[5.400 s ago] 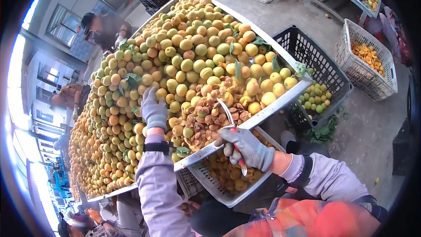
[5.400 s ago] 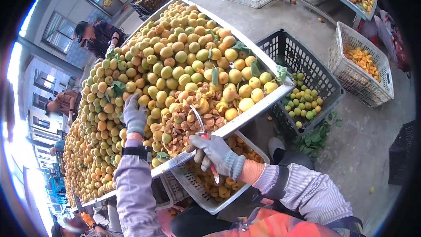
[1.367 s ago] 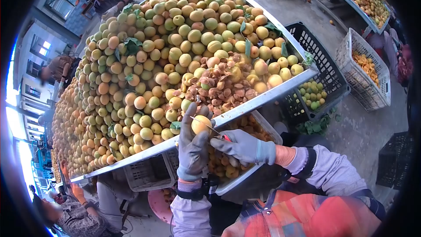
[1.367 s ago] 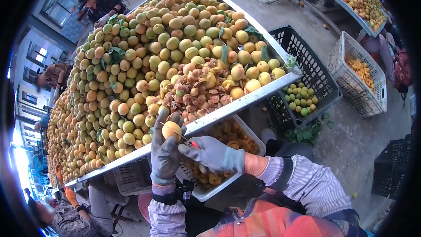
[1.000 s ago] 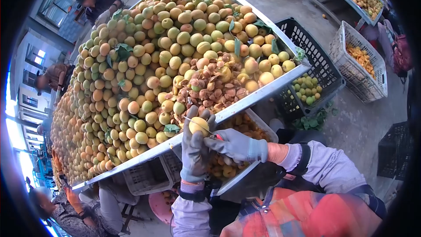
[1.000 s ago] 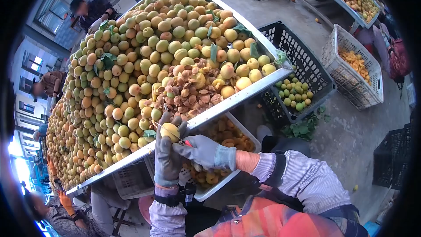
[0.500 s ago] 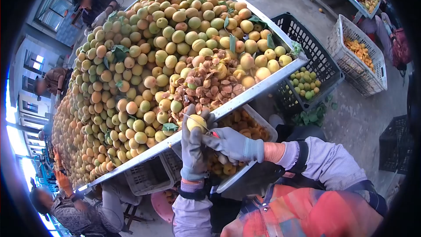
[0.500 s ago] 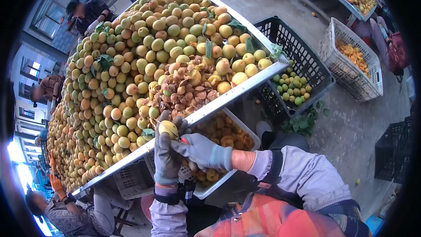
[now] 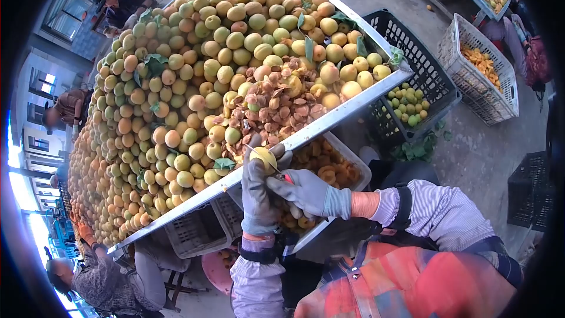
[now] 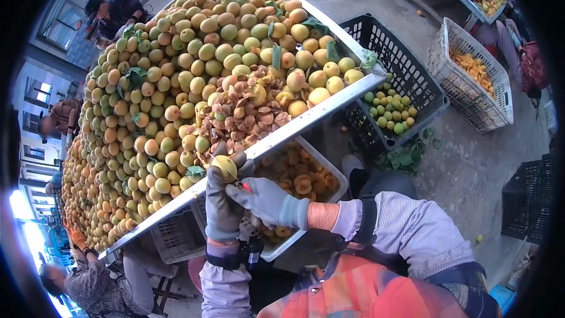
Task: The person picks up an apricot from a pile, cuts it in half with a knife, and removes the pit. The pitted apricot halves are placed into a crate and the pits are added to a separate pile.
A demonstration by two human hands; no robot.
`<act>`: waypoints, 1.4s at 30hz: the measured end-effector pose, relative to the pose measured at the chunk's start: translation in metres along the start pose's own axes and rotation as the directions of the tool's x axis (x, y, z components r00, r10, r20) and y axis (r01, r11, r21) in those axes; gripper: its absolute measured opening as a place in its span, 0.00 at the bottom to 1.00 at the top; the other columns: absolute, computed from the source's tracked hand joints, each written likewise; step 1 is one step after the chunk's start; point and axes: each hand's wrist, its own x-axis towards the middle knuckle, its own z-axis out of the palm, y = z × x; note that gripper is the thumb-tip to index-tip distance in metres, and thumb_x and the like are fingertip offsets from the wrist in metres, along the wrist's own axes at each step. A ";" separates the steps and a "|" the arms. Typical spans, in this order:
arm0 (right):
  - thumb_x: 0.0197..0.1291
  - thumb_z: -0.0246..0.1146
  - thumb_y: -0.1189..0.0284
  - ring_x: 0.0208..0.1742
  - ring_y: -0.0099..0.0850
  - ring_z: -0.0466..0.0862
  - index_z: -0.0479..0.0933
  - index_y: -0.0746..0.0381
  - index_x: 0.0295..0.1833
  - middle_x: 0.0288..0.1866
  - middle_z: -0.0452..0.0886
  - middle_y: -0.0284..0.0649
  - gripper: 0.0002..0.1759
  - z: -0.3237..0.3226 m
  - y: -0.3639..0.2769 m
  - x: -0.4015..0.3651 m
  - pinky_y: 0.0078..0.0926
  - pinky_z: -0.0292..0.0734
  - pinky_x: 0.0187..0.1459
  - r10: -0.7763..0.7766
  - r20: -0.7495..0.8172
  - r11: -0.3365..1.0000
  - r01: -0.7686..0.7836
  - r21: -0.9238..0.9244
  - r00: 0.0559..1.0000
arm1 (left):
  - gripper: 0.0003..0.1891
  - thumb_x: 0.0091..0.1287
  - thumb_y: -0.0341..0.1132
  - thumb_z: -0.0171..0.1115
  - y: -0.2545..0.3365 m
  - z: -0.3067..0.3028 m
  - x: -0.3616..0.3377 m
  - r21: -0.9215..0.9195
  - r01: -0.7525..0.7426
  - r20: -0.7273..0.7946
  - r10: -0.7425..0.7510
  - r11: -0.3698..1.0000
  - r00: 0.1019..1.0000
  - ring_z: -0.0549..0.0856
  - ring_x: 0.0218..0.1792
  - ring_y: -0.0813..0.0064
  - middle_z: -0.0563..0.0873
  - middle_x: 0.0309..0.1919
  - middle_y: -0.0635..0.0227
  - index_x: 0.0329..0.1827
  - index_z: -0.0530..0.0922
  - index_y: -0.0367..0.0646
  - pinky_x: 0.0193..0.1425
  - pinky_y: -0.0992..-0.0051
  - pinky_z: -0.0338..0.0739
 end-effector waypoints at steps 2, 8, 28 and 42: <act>0.65 0.53 0.47 0.09 0.21 0.69 0.67 0.60 0.36 0.14 0.72 0.33 0.24 -0.003 -0.006 0.000 0.17 0.62 0.10 -0.010 0.018 1.000 0.010 0.001 1.000 | 0.35 0.69 0.53 0.54 0.005 0.003 0.003 0.077 -0.053 0.034 0.051 0.996 0.998 0.78 0.55 0.66 0.78 0.55 0.57 0.70 0.57 0.39 0.59 0.69 0.73; 0.66 0.52 0.49 0.08 0.21 0.69 0.67 0.60 0.35 0.14 0.71 0.33 0.23 -0.004 -0.015 -0.003 0.17 0.61 0.09 0.027 0.049 1.000 -0.028 0.007 0.998 | 0.34 0.67 0.46 0.59 0.004 0.001 0.004 0.174 -0.123 -0.020 0.129 0.977 0.991 0.80 0.50 0.68 0.78 0.52 0.56 0.68 0.57 0.33 0.57 0.71 0.74; 0.67 0.54 0.53 0.11 0.20 0.69 0.69 0.62 0.37 0.16 0.71 0.32 0.20 0.001 -0.005 -0.001 0.18 0.62 0.13 0.019 0.001 0.999 -0.019 0.028 1.000 | 0.27 0.73 0.48 0.48 0.004 0.008 -0.002 0.329 -0.105 -0.055 0.130 0.938 0.990 0.81 0.46 0.73 0.81 0.47 0.58 0.63 0.65 0.33 0.50 0.74 0.78; 0.65 0.55 0.49 0.09 0.18 0.67 0.70 0.57 0.36 0.13 0.70 0.31 0.21 0.002 -0.008 -0.001 0.15 0.58 0.11 0.026 -0.001 0.999 -0.026 -0.021 1.000 | 0.30 0.72 0.52 0.47 0.008 0.000 -0.003 0.303 -0.004 -0.021 0.011 0.953 1.000 0.82 0.42 0.72 0.82 0.43 0.57 0.62 0.66 0.32 0.49 0.75 0.77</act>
